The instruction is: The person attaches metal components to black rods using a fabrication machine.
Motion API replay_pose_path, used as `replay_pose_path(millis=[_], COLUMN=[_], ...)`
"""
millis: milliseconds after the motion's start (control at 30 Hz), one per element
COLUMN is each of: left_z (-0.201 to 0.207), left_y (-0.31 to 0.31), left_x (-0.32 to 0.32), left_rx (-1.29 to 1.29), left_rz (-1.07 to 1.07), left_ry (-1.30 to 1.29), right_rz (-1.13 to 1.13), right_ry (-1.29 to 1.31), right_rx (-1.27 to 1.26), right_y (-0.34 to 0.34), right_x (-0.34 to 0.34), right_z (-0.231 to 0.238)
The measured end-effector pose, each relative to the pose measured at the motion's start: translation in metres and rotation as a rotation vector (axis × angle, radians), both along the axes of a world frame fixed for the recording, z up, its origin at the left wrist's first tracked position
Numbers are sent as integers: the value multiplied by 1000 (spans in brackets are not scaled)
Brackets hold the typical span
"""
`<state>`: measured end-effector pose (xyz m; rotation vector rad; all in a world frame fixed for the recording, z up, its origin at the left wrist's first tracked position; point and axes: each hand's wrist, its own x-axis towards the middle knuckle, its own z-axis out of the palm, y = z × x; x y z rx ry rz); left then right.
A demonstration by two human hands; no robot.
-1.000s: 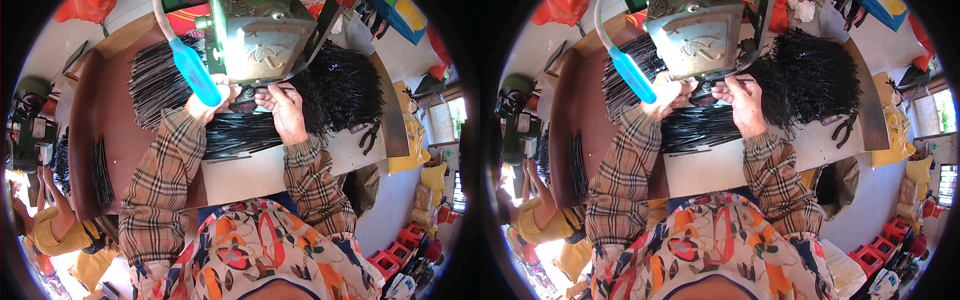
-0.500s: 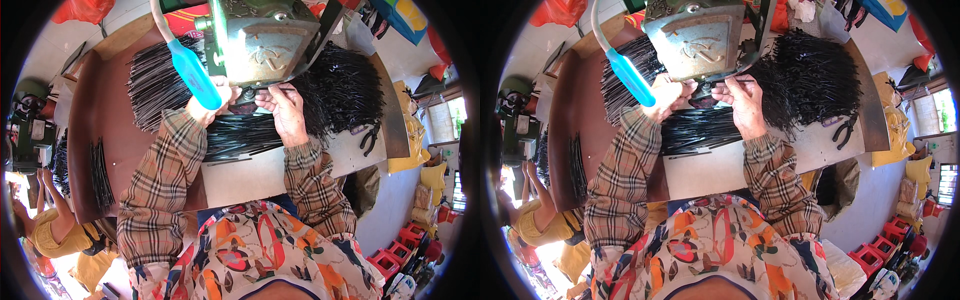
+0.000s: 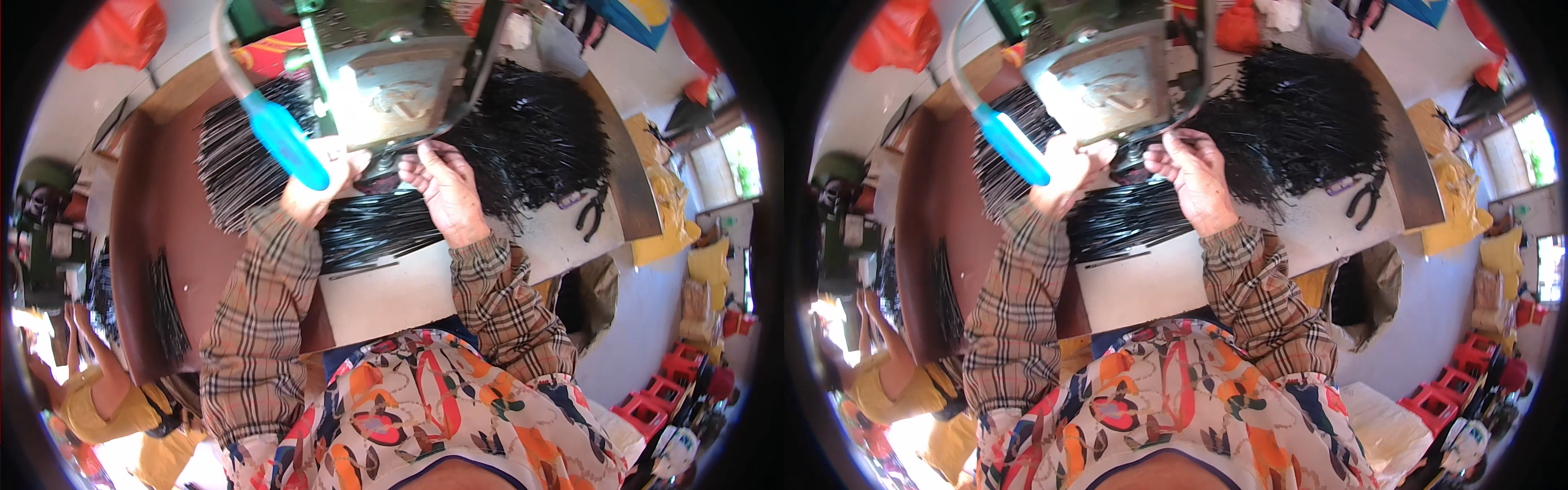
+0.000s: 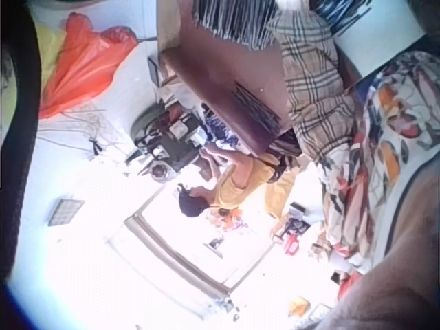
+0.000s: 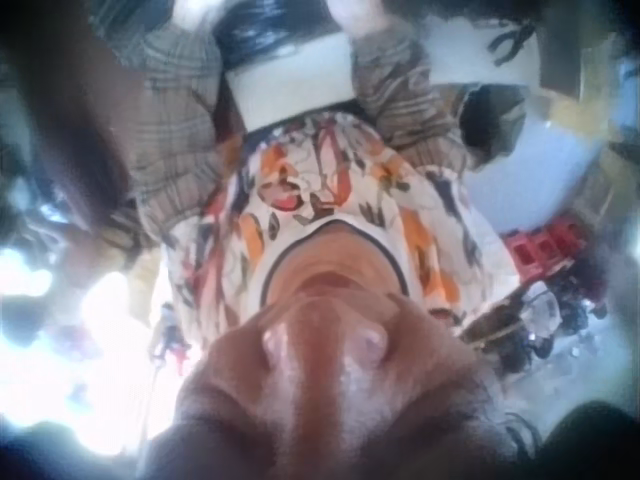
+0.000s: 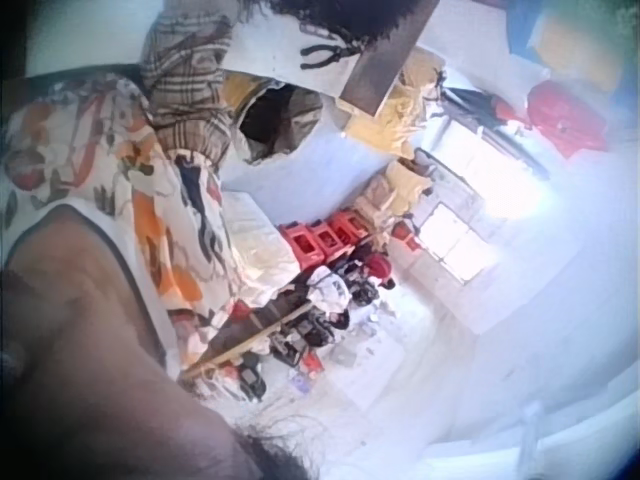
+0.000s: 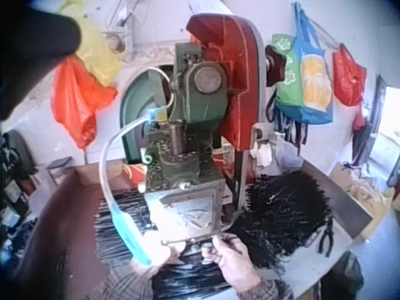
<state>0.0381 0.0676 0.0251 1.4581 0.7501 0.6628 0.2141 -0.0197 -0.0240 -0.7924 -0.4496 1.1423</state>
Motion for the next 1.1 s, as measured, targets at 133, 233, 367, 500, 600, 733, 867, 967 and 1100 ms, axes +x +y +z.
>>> replay_pose_path(millis=[133,233,367,500,600,733,867,967,1100], left_z=[12,20,9,-1,2,3,3,8,3], left_y=[-21,-41,-69,-94,-100,-103,-107,-110,-108], left_x=[-13,-27,-40,-28,-19,-20,-12,-7,-9], left_rx=[103,-111,-360,-423,-507,-567,-577,-532,-455], left_rz=[-21,-17,201,286,339,272,331,364,287], left_ry=[154,139,-181,-331,-587,-704,-559,-437,-336], right_rz=[116,138,118,219,165,-510,-525,-382,-264], right_ry=[10,-86,-102,-188,-613,-1507,-1909,-2002,-2133], right_rx=[-40,-136,-147,-132,-171,-222,-273,-239,6], right_y=[-25,-59,-91,-102,-104,-98,-100,-97,-89], right_x=[5,7,-5,-12,13,94,129,136,124], right_z=[12,23,23,17,30,50,50,49,51])
